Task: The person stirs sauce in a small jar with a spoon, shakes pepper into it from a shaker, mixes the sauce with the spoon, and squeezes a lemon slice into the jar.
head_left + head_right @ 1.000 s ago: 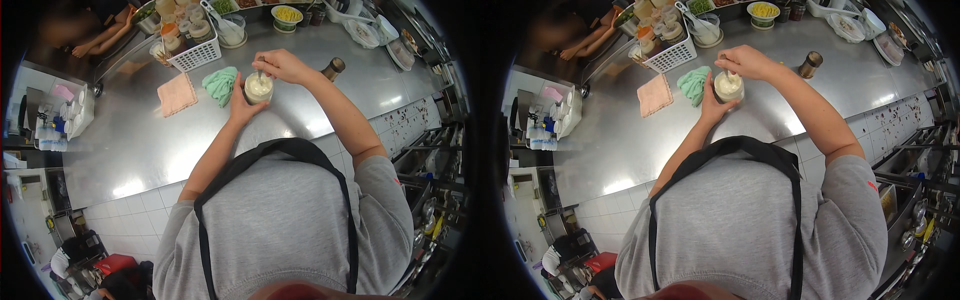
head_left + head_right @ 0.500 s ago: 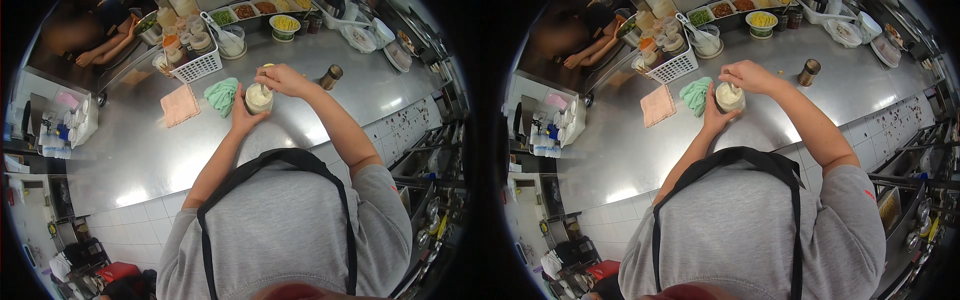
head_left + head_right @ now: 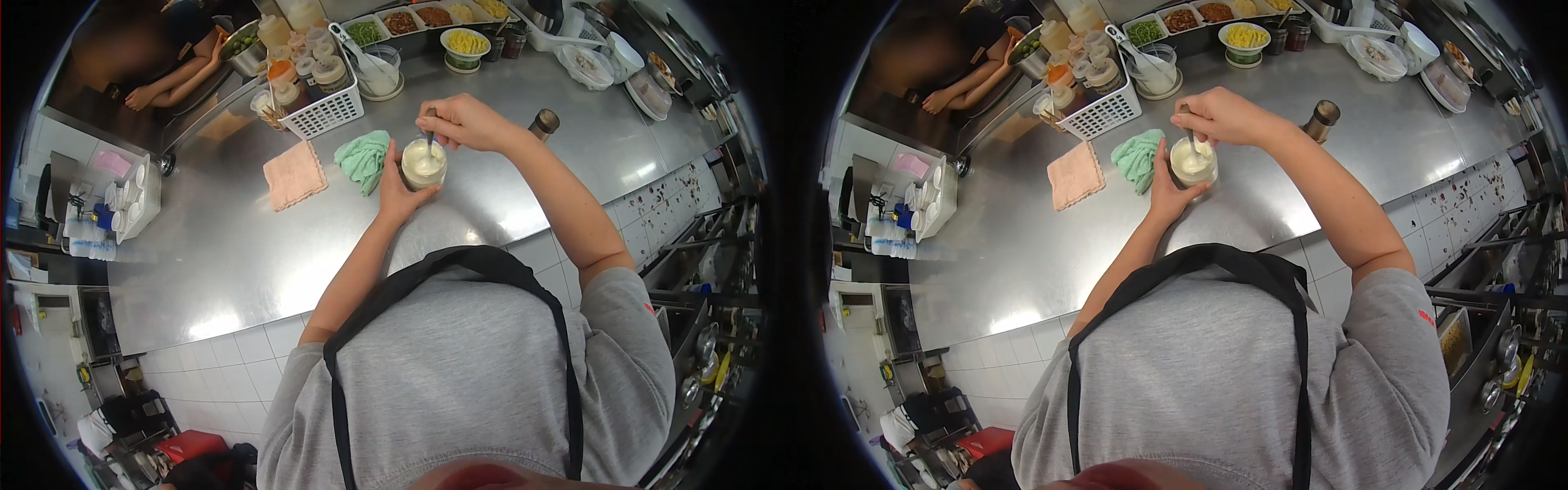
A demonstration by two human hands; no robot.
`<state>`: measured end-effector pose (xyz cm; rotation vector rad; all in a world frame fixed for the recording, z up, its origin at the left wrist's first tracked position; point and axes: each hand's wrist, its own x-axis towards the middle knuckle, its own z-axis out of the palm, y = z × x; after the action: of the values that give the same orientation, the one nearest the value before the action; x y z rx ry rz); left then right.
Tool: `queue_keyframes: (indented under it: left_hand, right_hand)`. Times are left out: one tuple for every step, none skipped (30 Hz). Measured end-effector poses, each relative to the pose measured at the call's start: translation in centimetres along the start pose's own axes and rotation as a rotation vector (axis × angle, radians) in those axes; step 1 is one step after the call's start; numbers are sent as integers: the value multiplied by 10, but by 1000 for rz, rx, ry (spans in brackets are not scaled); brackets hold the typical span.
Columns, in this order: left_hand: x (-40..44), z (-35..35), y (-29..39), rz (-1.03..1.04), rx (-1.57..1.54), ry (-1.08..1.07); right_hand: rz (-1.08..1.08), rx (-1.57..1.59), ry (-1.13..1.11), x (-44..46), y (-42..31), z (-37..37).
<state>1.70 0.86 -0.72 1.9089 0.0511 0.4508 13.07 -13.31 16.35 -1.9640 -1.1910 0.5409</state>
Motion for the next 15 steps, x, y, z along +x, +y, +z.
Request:
queue_keyframes:
  left_hand:
    - [0,0,0,-9,-8,-3]
    - [0,0,1,-15,-15,-5]
    - [1,-1,3,-14,-14,-6]
    - [1,-1,4,-17,-4,-8]
    - [1,-1,4,-19,6,-9]
    - [0,-1,4,-19,6,-7]
    - [-1,-1,3,-22,-35,-16]
    - [1,0,1,-21,-74,-21]
    - [1,1,-4,-16,-69,-7]
    - [1,3,-7,2,-98,-7]
    - [2,4,-12,23,-122,1]
    - [3,5,-17,33,-103,12]
    - [3,9,-25,110,-56,113]
    - [3,6,-21,101,-15,106]
    - [2,5,-18,90,21,95]
  right_hand:
    - [-3,85,25,1,5,4]
    - [-3,86,26,2,8,7]
    - [-2,80,9,4,11,9]
    - [-1,73,-9,6,14,12]
    - [-2,73,-9,7,18,16]
    - [-10,86,-10,8,23,21]
    - [-17,100,-11,9,27,27]
    - [-23,96,-12,9,33,30]
    - [-76,25,32,9,39,33]
    - [-139,-42,75,12,42,36]
    - [-134,-165,69,13,44,34]
    - [-139,-292,68,14,44,29]
    - [-127,-302,49,12,40,29]
    - [-114,-314,33,7,34,30]
    - [-105,-289,42,4,28,28]
